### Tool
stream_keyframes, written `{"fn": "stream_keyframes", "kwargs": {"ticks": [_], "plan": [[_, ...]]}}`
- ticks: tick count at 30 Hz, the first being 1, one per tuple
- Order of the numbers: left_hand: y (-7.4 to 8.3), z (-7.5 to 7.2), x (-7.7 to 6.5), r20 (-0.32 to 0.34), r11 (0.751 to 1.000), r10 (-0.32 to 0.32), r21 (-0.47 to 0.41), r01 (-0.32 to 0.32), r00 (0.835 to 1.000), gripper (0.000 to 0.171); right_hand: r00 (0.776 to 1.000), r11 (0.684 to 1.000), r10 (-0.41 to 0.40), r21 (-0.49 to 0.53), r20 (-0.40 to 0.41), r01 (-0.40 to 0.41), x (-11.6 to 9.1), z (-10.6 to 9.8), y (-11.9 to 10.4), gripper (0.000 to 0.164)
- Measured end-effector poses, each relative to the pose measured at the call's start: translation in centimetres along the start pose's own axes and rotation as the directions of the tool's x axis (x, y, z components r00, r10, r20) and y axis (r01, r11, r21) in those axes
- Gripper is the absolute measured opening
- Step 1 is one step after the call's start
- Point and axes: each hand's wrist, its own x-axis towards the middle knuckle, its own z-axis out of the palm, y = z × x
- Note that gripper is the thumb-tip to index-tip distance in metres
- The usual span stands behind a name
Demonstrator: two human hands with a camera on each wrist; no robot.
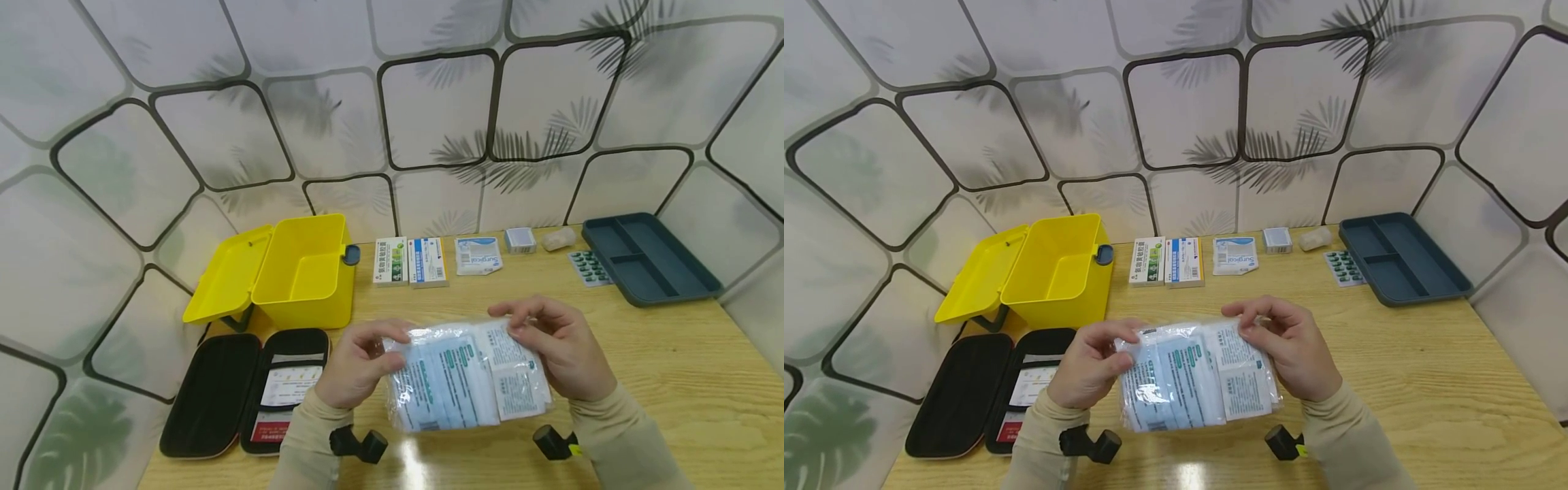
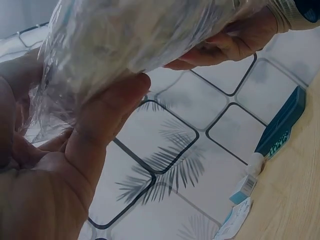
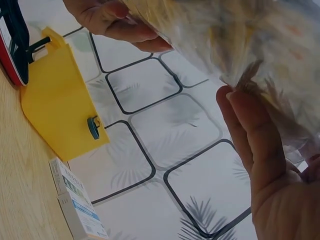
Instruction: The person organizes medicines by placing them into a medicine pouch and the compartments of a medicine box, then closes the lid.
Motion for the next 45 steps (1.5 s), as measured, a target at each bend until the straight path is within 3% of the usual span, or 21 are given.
{"fn": "stream_keyframes", "kwargs": {"ticks": [6,13,19,22,24,27,28,29,31,33,35,36,37,38,39,40,42,45], "plan": [[0.0,0.0,-0.1,-0.015,0.999,0.006,0.044,-0.005,1.000,0.019,1.000,1.000,0.018,-0.019,0.004,-0.018,0.0,-0.3,0.0,0.033],[-0.1,0.3,0.0,-0.035,0.994,0.051,0.097,-0.047,0.998,0.016,0.993,0.998,-0.041,0.049,0.108,0.036,0.0,-1.0,0.3,0.037],[0.1,0.6,0.1,-0.077,0.986,0.015,0.165,-0.002,0.997,0.036,0.977,0.989,-0.097,0.124,0.187,0.074,0.1,-1.5,0.4,0.050],[0.2,0.8,0.1,-0.110,0.974,0.012,0.225,0.013,0.994,0.037,0.974,0.987,-0.111,0.133,0.199,0.085,0.2,-1.7,0.4,0.057],[0.2,1.0,0.1,-0.119,0.961,0.039,0.278,-0.005,0.992,0.030,0.984,0.994,-0.094,0.074,0.152,0.084,0.2,-1.6,0.3,0.052],[0.3,1.6,0.1,-0.112,0.924,0.079,0.382,-0.031,0.991,0.025,0.997,0.987,-0.061,-0.154,-0.041,0.054,0.2,-1.1,0.1,0.034],[0.3,1.9,0.2,-0.099,0.904,0.100,0.425,-0.048,0.990,0.024,0.991,0.965,-0.060,-0.261,-0.118,0.028,0.2,-0.8,0.0,0.028],[0.3,2.1,0.2,-0.080,0.876,0.120,0.478,-0.067,0.990,0.024,0.981,0.921,-0.084,-0.391,-0.173,0.010,0.2,-0.4,-0.1,0.019],[0.4,2.7,0.3,-0.022,0.794,0.155,0.598,-0.112,0.988,0.025,0.960,0.767,-0.178,-0.641,-0.215,-0.001,0.2,0.2,-0.1,0.008],[0.5,3.2,0.4,0.060,0.676,0.184,0.716,-0.171,0.981,0.025,0.956,0.583,-0.243,-0.812,-0.162,0.011,0.1,0.8,-0.1,0.020],[0.5,3.5,0.5,0.159,0.564,0.195,0.789,-0.243,0.968,0.024,0.966,0.420,-0.258,-0.904,-0.033,0.081,0.0,1.3,0.0,0.033],[0.5,3.7,0.6,0.201,0.528,0.194,0.804,-0.275,0.960,0.023,0.975,0.385,-0.220,-0.917,0.019,0.105,0.0,1.6,0.1,0.036],[0.5,3.8,0.6,0.236,0.506,0.189,0.808,-0.301,0.953,0.023,0.983,0.370,-0.170,-0.921,0.065,0.125,-0.1,1.7,0.2,0.035],[0.5,3.9,0.6,0.262,0.492,0.183,0.810,-0.319,0.947,0.023,0.988,0.366,-0.117,-0.921,0.101,0.137,-0.1,1.8,0.3,0.033],[0.6,4.0,0.6,0.279,0.496,0.175,0.803,-0.329,0.944,0.023,0.989,0.363,-0.067,-0.921,0.129,0.144,-0.1,1.8,0.4,0.027],[0.6,4.0,0.6,0.282,0.515,0.163,0.793,-0.325,0.945,0.023,0.990,0.366,-0.019,-0.920,0.143,0.140,-0.1,1.8,0.6,0.020],[0.6,3.8,0.5,0.265,0.579,0.141,0.760,-0.296,0.954,0.024,0.989,0.398,0.055,-0.911,0.140,0.107,0.0,1.4,0.8,0.006],[0.8,3.4,0.2,0.217,0.662,0.135,0.706,-0.251,0.967,0.026,0.987,0.459,0.131,-0.888,0.097,0.027,0.1,0.5,0.9,0.009]]}}
